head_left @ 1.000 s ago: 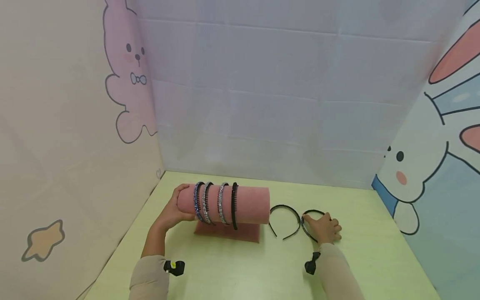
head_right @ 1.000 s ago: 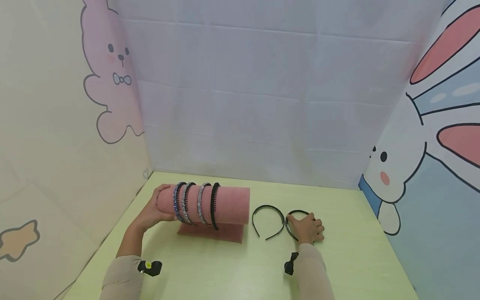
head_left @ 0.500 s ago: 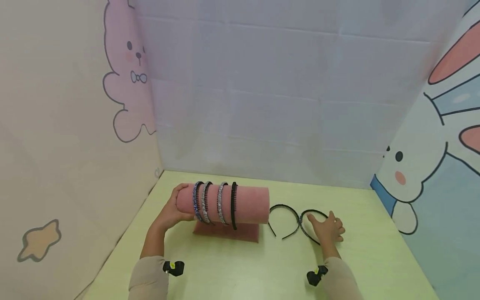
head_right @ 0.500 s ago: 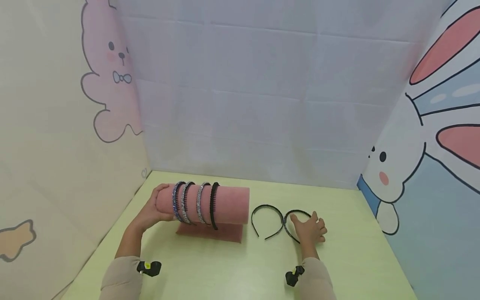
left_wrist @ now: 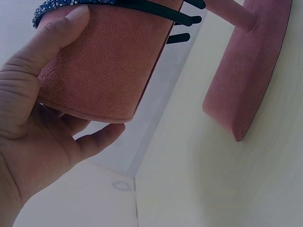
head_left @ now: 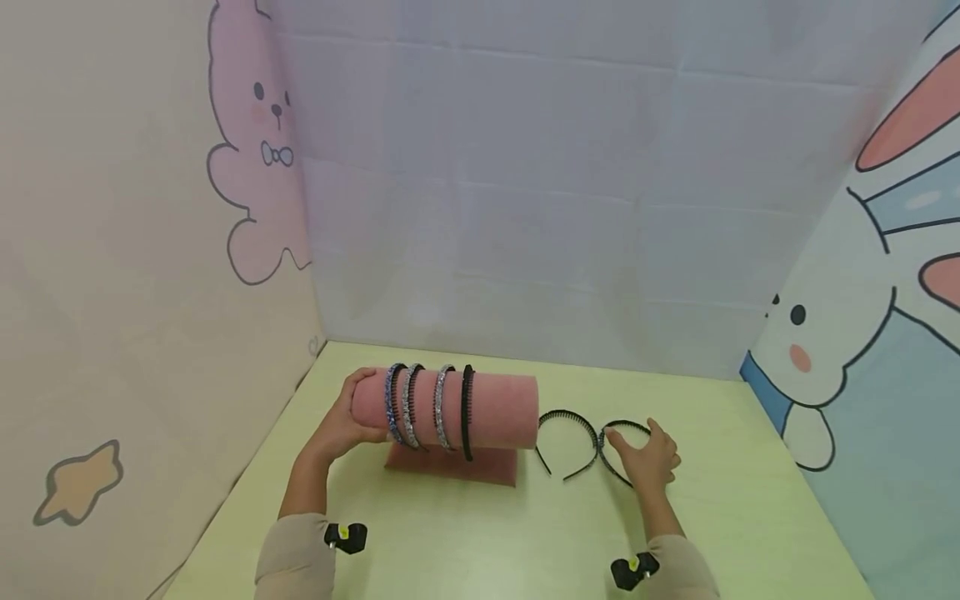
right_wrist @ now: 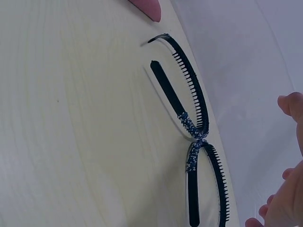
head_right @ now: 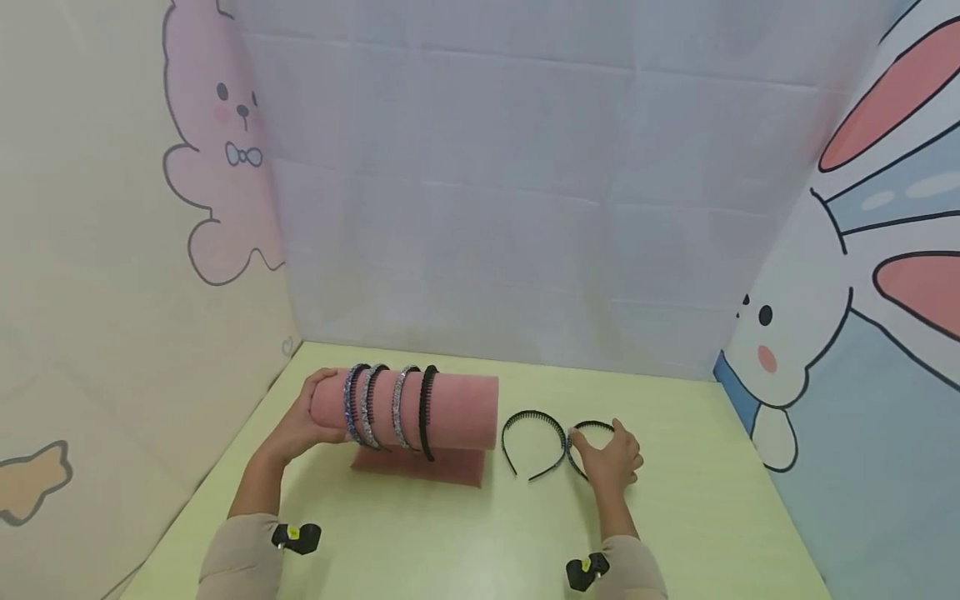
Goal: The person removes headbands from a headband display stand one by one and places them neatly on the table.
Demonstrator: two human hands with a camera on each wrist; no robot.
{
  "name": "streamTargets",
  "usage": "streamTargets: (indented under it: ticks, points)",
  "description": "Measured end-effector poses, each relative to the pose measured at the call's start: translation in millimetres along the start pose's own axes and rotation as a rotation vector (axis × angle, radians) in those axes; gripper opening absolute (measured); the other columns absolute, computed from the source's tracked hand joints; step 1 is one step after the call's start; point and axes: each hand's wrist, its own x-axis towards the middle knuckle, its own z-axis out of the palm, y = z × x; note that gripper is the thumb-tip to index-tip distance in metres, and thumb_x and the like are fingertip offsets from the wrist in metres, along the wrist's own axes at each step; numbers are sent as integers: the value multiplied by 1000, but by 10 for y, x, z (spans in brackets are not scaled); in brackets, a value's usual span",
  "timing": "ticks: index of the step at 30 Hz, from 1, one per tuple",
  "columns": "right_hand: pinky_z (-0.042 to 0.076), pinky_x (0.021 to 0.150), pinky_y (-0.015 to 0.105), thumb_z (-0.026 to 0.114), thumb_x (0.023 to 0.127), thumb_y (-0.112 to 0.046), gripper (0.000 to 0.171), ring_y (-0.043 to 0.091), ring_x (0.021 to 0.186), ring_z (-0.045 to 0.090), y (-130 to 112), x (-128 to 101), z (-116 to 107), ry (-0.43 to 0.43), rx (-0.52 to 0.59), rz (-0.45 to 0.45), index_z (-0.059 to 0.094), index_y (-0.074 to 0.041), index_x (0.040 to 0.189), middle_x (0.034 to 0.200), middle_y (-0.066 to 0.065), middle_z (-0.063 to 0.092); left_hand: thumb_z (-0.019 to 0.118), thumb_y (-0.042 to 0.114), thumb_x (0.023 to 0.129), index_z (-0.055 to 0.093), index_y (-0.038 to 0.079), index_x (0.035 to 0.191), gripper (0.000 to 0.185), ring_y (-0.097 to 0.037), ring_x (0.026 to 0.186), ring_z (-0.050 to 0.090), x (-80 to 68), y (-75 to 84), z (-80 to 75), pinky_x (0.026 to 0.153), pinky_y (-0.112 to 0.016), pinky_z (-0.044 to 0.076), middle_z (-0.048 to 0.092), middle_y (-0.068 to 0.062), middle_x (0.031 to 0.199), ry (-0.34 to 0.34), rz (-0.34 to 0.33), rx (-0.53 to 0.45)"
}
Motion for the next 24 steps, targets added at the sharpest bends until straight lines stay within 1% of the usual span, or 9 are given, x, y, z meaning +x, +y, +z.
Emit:
streamTargets:
  ticks: [4, 8, 11, 14, 18, 22, 24]
  points:
    - [15, 87, 72, 70, 76, -50, 93, 54, 123, 13, -96, -44, -17, -24, 33, -13, 27, -2, 143, 141, 31, 20, 82, -9, 58, 23, 17, 141, 105, -42, 110, 43, 11, 4, -8, 76, -40, 47, 31, -20, 137, -2, -12, -5]
    - [17, 90, 69, 71, 78, -48, 91, 53, 124, 14, -210, -99, -28, -55, 40, -30, 27, -2, 143, 141, 31, 20, 82, -10, 58, 23, 18, 141, 106, -41, 111, 42, 13, 11, -11, 77, -40, 47, 30, -19, 138, -6, -28, -7]
    - [18, 92, 68, 70, 78, -49, 91, 53, 125, 13, -304, -132, -31, -81, 55, -59, 28, -2, 143, 142, 30, 19, 82, -10, 58, 23, 18, 141, 106, -41, 111, 42, 17, 22, -13, 77, -41, 47, 31, -19, 137, -2, -23, 2]
    - [19, 91, 69, 70, 78, -49, 91, 52, 127, 10, -403, -159, -31, -116, 100, -77, 27, -4, 144, 143, 29, 17, 82, -9, 58, 24, 18, 141, 105, -41, 110, 43, 21, 32, -13, 78, -40, 47, 32, -20, 137, -2, -19, 9]
    - [20, 93, 67, 70, 78, -49, 91, 49, 130, 7, -515, -193, -22, -164, 138, -93, 26, -6, 145, 145, 26, 15, 82, -10, 58, 23, 18, 141, 105, -41, 109, 43, 12, 39, -13, 77, -40, 47, 32, -20, 136, -3, -30, 5]
    - [23, 95, 63, 71, 78, -47, 89, 46, 130, 9, -598, -225, -6, -187, 169, -126, 27, -5, 144, 145, 25, 16, 82, -10, 58, 23, 17, 141, 105, -40, 109, 43, 5, 36, -12, 77, -40, 47, 31, -19, 137, -4, -32, 3]
    - [23, 97, 61, 71, 79, -44, 87, 45, 130, 13, -642, -241, 2, -190, 187, -150, 29, -4, 143, 144, 26, 18, 82, -10, 58, 23, 17, 141, 105, -41, 109, 43, 4, 29, -15, 77, -40, 47, 31, -19, 137, -5, -31, 3]
